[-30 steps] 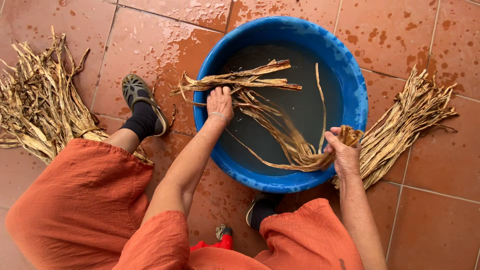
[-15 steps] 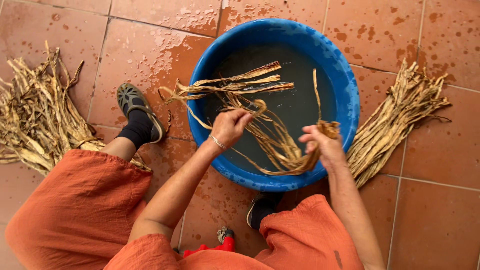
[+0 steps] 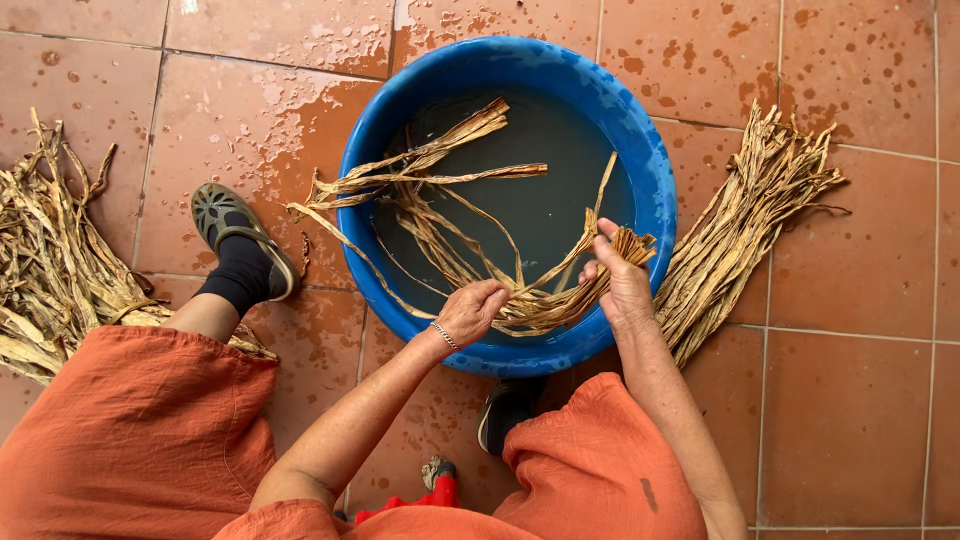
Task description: The person sits on a tiled floor and repeatedly dips bundles of dried plant material into a blue basin of water. They separate strands by hand, submerge them, and place the wet bundles back on the floor. The process continues with multiple bundles until the clip ends.
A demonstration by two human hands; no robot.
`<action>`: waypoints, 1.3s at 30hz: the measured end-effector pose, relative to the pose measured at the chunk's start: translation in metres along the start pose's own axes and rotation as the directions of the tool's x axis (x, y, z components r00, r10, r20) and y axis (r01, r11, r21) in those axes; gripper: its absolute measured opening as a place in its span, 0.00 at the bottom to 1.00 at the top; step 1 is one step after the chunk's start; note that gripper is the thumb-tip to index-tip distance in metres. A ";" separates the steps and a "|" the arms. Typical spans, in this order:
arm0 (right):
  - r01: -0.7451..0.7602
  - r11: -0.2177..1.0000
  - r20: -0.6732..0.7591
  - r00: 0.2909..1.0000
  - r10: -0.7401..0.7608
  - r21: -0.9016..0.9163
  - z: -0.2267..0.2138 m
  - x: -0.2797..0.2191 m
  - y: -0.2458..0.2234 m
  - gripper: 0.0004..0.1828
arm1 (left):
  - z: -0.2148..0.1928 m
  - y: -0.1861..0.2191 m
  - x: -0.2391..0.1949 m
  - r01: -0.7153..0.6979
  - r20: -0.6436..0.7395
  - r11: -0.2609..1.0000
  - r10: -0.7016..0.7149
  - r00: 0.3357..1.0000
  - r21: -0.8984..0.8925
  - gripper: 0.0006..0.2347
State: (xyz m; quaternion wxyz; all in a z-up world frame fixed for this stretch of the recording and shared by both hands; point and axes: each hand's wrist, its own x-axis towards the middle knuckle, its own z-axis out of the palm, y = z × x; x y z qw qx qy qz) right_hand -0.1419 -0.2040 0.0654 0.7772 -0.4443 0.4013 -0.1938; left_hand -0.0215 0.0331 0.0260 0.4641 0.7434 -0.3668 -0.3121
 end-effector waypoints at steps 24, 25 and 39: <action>0.067 0.983 0.157 0.987 -0.040 -0.170 0.033 -0.031 0.006 0.11 | 0.057 0.048 0.065 0.033 -0.053 0.971 -0.047 0.997 -0.238 0.11; 0.052 0.991 0.152 0.988 -0.032 -0.127 0.031 -0.030 0.011 0.11 | 0.057 0.049 0.064 -0.002 -0.051 0.987 -0.006 0.999 -0.160 0.11; 0.157 0.987 -0.314 0.936 -0.160 -0.035 -0.019 0.022 0.077 0.07 | 0.085 0.027 0.049 0.018 0.137 0.958 -0.059 0.989 0.286 0.11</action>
